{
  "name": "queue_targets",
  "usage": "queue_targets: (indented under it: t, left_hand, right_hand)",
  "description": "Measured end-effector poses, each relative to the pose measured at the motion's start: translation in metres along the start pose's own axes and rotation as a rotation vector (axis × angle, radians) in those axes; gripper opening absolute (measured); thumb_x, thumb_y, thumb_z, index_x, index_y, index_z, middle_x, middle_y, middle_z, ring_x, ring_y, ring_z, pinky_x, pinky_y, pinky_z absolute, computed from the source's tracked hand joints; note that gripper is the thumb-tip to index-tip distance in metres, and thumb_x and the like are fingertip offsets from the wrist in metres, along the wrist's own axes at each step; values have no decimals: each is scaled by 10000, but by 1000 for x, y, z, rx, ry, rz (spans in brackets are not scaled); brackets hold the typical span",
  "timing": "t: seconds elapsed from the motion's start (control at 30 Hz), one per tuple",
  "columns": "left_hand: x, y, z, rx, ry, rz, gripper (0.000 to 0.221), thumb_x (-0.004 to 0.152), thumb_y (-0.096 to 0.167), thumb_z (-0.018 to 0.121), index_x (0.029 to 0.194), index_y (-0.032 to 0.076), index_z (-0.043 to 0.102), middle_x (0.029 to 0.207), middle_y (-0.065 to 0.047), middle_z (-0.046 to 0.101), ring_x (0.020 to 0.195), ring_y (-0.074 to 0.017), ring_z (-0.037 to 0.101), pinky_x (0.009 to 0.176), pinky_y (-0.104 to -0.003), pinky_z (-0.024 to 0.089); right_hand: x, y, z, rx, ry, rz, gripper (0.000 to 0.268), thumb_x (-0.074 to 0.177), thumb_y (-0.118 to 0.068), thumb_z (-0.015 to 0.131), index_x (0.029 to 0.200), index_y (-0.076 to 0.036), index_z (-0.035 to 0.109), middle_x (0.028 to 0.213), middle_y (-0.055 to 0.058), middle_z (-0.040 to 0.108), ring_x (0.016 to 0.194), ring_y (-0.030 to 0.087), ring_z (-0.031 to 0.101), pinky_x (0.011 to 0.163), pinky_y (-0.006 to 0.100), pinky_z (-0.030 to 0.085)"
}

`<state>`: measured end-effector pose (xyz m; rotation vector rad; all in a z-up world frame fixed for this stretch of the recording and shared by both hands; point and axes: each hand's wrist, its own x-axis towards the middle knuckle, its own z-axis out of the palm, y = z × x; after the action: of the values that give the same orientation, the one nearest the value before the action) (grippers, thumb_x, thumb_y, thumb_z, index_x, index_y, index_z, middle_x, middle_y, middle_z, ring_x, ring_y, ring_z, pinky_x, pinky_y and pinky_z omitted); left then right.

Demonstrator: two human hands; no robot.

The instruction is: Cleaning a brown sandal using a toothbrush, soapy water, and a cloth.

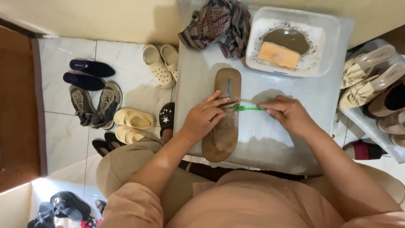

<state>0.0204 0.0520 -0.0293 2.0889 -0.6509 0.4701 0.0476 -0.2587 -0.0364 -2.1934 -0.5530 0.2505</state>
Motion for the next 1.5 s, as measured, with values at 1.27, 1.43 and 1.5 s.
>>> queue_targets:
  t: [1.27,1.43,1.5]
  left_hand:
    - [51,16,-23,168,-108,-125,162,914,257,702,937,99,674,1296,-72,661,1218,-240,591,1150,-497,293]
    - [102,-46,-8,294,-104,-275,479,915,188,705,1376,126,591,1533,-186,400,1387,-378,453,1107,-454,419]
    - [119,-81,11,481,-157,-315,675,860,257,759,1486,236,506,1575,-223,289,1396,-407,401,1109,-494,397]
  right_hand:
    - [-107,-52,-106,-129,157,479,416,964,-62,645,1367,-156,691,1076,86,691,812,212,581,746,313,455]
    - [-185,-18,-96,8,454,561,427,1008,60,604,1427,-13,645,1129,121,662,912,201,537,824,304,426]
    - [-204,-15,-95,78,577,624,407,1033,73,592,1438,50,631,1064,148,642,919,209,555,844,307,440]
